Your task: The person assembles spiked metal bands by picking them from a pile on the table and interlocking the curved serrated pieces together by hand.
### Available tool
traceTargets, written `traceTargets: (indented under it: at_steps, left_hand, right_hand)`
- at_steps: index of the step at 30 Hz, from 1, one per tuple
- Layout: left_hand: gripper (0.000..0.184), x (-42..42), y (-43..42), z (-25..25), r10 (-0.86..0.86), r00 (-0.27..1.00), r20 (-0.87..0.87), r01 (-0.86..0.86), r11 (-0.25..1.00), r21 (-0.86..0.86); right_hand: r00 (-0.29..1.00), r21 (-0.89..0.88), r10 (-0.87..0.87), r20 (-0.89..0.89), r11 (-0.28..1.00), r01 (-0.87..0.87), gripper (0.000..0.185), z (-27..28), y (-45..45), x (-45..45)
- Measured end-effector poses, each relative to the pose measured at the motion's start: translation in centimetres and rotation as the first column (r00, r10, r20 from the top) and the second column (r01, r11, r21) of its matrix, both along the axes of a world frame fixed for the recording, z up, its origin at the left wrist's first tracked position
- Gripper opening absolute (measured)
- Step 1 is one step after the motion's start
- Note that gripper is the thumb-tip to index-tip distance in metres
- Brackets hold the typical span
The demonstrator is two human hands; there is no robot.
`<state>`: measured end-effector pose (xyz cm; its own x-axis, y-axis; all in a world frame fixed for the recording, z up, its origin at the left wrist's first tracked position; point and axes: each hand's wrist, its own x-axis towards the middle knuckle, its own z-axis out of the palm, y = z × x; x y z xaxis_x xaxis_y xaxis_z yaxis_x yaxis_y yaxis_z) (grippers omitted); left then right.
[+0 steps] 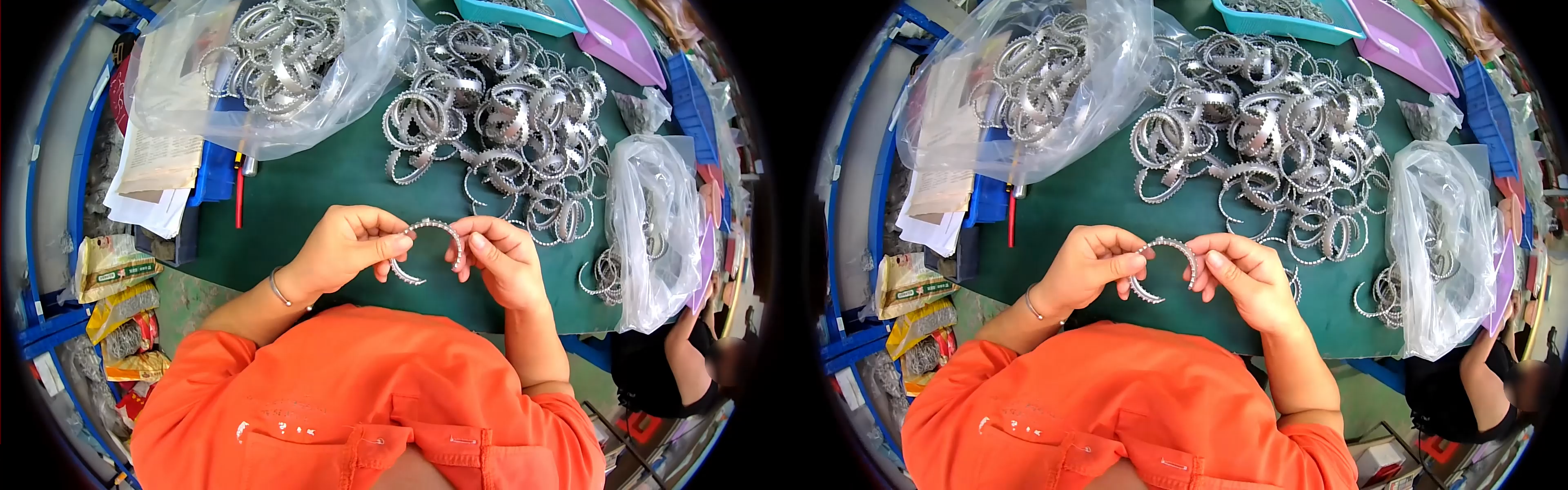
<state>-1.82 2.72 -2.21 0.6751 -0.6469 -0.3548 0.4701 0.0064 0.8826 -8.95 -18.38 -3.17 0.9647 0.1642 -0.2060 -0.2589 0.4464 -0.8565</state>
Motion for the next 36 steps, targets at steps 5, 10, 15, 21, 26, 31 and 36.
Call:
traceTargets:
  at_steps: [5,10,15,21,26,31,36]
  left_hand:
    - [0.018,0.0,0.0,-0.1,-0.018,0.998,-0.064,0.018,1.0,-0.008]
    - [0.02,-0.3,-0.3,-0.2,-0.057,0.998,-0.038,0.057,0.998,0.006]
    - [0.022,-0.3,-0.3,-0.7,-0.032,0.986,-0.162,0.022,0.997,-0.067]
    - [0.022,-0.3,-0.2,-0.8,-0.069,0.948,-0.311,-0.001,0.975,-0.22]
    - [0.019,-0.2,-0.2,-0.8,-0.093,0.939,-0.332,-0.008,0.957,-0.289]
    - [0.018,-0.4,-0.1,-1.3,-0.097,0.941,-0.324,-0.023,0.938,-0.346]
    - [0.015,-1.0,-1.1,-0.5,0.004,0.981,-0.195,-0.036,0.986,-0.16]
  right_hand:
    - [0.999,0.011,0.012,-0.045,1.0,-0.012,0.024,0.0,0.0,0.1]
    - [0.996,-0.136,-0.044,-0.083,0.99,0.033,0.021,0.7,0.9,0.4]
    - [0.965,-0.16,-0.226,-0.132,0.966,0.204,0.019,0.0,0.8,0.5]
    - [0.964,-0.096,-0.236,-0.121,0.97,0.225,0.02,0.2,0.6,0.6]
    - [0.964,-0.076,-0.232,-0.127,0.972,0.224,0.02,0.3,0.7,0.6]
    - [0.843,-0.667,-0.14,0.519,0.55,0.502,0.013,-0.4,1.6,0.6]
    - [0.965,-0.614,0.022,0.261,0.775,0.148,0.012,1.0,2.7,0.4]
